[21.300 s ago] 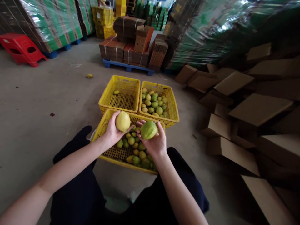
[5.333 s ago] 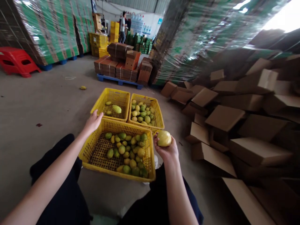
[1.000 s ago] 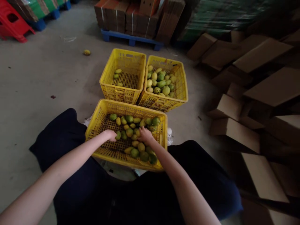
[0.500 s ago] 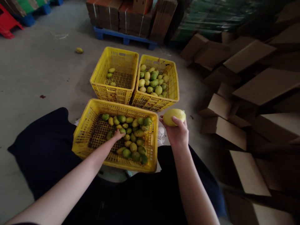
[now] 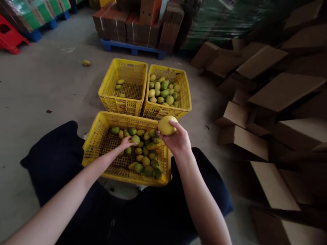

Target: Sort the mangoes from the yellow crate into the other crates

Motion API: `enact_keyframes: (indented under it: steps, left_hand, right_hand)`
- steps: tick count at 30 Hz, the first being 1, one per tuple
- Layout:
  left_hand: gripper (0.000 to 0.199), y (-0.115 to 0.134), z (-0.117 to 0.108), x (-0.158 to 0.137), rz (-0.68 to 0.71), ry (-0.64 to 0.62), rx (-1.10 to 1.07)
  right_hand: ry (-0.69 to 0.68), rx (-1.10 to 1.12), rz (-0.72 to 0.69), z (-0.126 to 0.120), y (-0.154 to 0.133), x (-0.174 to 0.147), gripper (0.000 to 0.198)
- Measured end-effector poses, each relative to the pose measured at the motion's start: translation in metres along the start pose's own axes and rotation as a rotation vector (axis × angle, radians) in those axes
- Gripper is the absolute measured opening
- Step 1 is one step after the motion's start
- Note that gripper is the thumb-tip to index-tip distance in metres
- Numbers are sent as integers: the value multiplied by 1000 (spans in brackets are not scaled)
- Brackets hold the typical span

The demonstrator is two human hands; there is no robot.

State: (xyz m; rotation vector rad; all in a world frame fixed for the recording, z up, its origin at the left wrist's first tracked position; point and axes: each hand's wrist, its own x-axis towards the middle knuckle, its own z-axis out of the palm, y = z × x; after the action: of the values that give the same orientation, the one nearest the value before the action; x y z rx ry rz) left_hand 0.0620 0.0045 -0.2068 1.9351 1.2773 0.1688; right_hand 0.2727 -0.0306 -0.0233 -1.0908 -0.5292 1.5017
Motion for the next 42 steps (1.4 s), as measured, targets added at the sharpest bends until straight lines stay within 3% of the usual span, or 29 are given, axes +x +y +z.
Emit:
enact_keyframes:
  steps: [2,4,8,11,14,18,23,29,37,42]
  left_hand:
    - [46,13,-32,8,-43,94,-107]
    - [56,30,-73,11,10,174,-215]
    - [74,68,-154,-11,283,276,-356]
    - [84,81,-184,-38,418,228,-406]
    - [72,76,-183,-54,449,158,-539]
    - [73,66,-165,-57,410,231,-709]
    - [68,70,-164,-59,497,379,-716]
    - [68,74,-165,-58,576,457,-653]
    - [63,77,-164,-63,634,467,-602]
    - [62,78,-166,-67,648,471,-608]
  right_hand:
    - [-30,-25,-19,5,2,5,38]
    - [-44,-32,-39,12,4,9,37]
    - [-24,-58,-143,34,8,8,50]
    - [21,-160,-292,49,8,5,70]
    - [7,-264,-383,59,9,4,72]
    - [-39,-455,-555,62,9,7,66]
    - [-39,-717,-787,60,5,8,56]
    - [-77,-906,-1083,57,4,-4,52]
    - [-84,-1005,-1157,56,8,-7,52]
    - [-69,-923,-1071,56,14,-6,67]
